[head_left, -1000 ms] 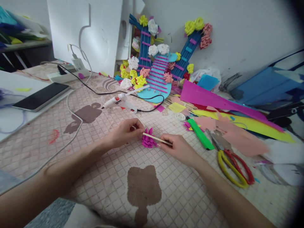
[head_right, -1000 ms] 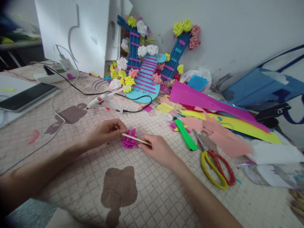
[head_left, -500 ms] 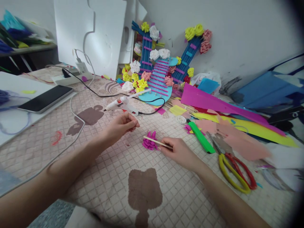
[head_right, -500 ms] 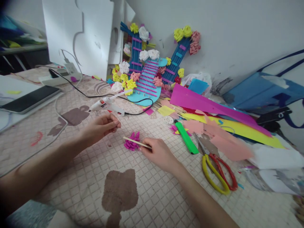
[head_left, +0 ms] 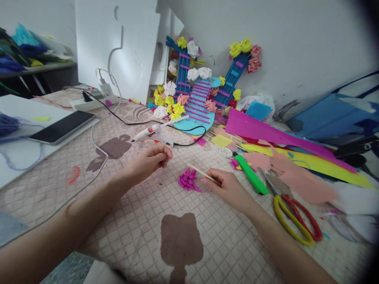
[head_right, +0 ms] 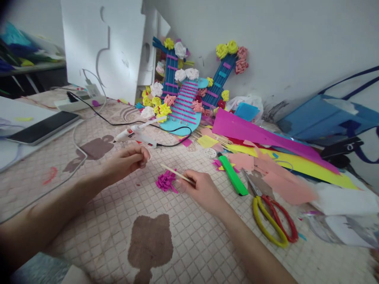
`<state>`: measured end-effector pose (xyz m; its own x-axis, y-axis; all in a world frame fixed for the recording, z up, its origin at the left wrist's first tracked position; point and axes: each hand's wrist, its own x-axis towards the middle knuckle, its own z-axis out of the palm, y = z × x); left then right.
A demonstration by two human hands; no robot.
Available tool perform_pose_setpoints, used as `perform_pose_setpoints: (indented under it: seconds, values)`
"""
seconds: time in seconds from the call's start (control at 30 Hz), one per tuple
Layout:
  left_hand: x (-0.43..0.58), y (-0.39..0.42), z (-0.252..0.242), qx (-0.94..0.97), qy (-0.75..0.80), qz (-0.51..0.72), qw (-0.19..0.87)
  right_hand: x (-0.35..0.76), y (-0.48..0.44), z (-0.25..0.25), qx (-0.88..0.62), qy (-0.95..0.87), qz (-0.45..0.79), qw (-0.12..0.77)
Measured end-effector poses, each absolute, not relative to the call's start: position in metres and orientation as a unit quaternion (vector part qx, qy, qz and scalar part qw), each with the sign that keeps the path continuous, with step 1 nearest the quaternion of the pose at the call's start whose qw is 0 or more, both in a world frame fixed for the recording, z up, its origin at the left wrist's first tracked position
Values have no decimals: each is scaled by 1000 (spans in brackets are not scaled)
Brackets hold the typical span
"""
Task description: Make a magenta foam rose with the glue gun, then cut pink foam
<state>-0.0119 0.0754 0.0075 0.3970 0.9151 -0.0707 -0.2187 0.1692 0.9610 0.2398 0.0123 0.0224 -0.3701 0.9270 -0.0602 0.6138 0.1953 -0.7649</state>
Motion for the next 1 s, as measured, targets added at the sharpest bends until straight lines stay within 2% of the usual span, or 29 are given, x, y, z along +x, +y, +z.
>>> perform_pose_setpoints:
  seconds: [0.37, 0.57, 0.77, 0.87, 1.0]
  values:
    - [-6, 67, 8, 519, 302, 375, 706, 240, 15, 24, -541, -717, 348, 269]
    - [-7, 69, 9, 505, 298, 366, 722, 242, 17, 21, -548, -719, 332, 270]
    - [-8, 64, 19, 682, 428, 383, 453, 246, 13, 18, -547, -734, 294, 275]
    - [-11, 62, 21, 725, 497, 353, 321, 249, 8, 18, -531, -767, 262, 246]
    - [-12, 63, 18, 738, 496, 375, 263, 250, 4, 18, -500, -812, 233, 193]
